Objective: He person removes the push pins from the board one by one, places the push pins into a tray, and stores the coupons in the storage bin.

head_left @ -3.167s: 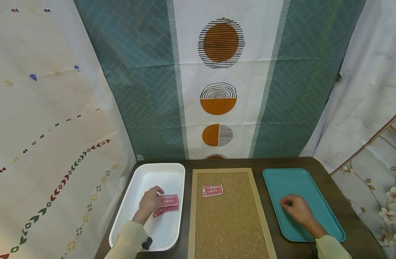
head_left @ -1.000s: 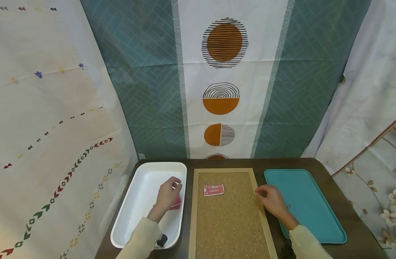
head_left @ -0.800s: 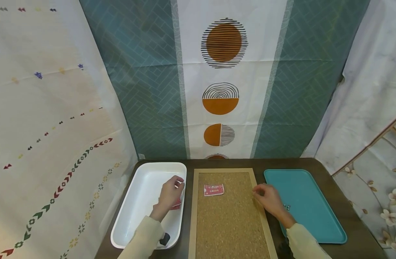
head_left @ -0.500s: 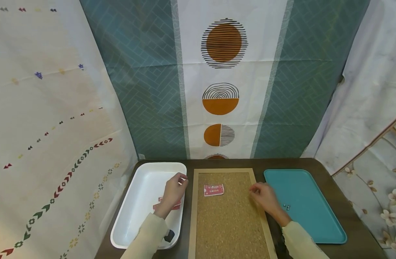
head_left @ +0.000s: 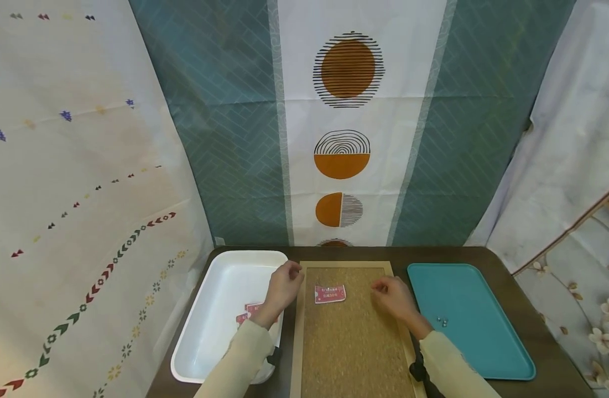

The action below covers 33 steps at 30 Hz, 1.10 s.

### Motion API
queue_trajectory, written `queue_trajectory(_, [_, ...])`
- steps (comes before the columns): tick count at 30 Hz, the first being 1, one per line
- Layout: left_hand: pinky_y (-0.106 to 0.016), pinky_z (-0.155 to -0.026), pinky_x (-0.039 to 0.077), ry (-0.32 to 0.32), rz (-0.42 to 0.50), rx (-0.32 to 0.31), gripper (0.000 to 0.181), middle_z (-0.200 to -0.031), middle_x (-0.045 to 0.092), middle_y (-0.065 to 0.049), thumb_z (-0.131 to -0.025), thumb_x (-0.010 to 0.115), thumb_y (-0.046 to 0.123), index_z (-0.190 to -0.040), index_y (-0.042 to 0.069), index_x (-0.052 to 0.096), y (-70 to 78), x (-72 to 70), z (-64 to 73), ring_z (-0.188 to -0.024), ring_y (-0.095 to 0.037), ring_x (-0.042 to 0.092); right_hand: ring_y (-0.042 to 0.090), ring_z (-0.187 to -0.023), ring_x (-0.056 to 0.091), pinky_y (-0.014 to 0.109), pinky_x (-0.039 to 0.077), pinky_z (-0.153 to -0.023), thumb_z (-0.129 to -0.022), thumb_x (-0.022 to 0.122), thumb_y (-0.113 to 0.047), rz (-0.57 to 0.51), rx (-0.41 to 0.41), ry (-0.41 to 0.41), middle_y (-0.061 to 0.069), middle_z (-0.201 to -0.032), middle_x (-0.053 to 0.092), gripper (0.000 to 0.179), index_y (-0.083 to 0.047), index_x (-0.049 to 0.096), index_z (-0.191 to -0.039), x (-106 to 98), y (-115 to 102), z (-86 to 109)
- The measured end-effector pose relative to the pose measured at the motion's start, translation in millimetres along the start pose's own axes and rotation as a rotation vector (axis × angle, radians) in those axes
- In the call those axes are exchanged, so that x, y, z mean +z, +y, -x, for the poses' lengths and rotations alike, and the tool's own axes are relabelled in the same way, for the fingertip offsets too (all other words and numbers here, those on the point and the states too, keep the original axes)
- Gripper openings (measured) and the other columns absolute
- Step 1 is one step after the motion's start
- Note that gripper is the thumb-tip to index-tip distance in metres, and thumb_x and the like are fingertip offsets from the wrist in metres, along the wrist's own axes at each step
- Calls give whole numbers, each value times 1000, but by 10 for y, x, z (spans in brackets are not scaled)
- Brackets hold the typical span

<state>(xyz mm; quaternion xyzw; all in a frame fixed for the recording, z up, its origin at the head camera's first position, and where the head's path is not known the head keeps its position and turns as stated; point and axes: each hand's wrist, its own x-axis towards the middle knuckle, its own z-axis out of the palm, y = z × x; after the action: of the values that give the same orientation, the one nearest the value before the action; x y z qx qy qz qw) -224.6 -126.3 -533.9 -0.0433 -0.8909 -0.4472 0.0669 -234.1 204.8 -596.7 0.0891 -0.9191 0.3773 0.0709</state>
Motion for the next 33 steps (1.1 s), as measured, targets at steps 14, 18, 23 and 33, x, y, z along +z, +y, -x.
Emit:
queue_trajectory(14, [-42,-78,55,-5,-17,8,20,-97,67,-13,-98,66,6,-115,-3,69,-37,108,-20,-89,-24,63,17,-80,61,37,54,-76,-90,76,-1,-26,-19,-15,3,-88,72,8,-6,78,-96,151,-78,-81])
queue_trajectory(18, [-44,-79,55,-22,-33,-2,21,-101,65,-15,-98,66,5,-117,-3,68,-19,137,-15,-92,-27,62,18,-82,62,38,55,-77,-90,75,0,-34,-30,-39,4,-88,72,7,-5,77,-95,203,-116,-98])
queue_trajectory(23, [-50,-85,56,-43,-37,-14,26,-110,66,-20,-98,67,7,-122,-3,66,20,184,-54,-100,-33,64,18,-83,64,42,58,-80,-90,76,-1,-29,-24,-36,5,-90,73,8,-6,77,-96,243,-161,-130])
queue_trajectory(33, [-51,-87,58,-111,-31,-102,32,-120,62,-19,-101,68,17,-128,2,62,13,348,-57,-105,-33,63,18,-86,65,43,58,-83,-89,77,1,-36,-39,-26,4,-93,73,11,-6,76,-97,372,-220,-179])
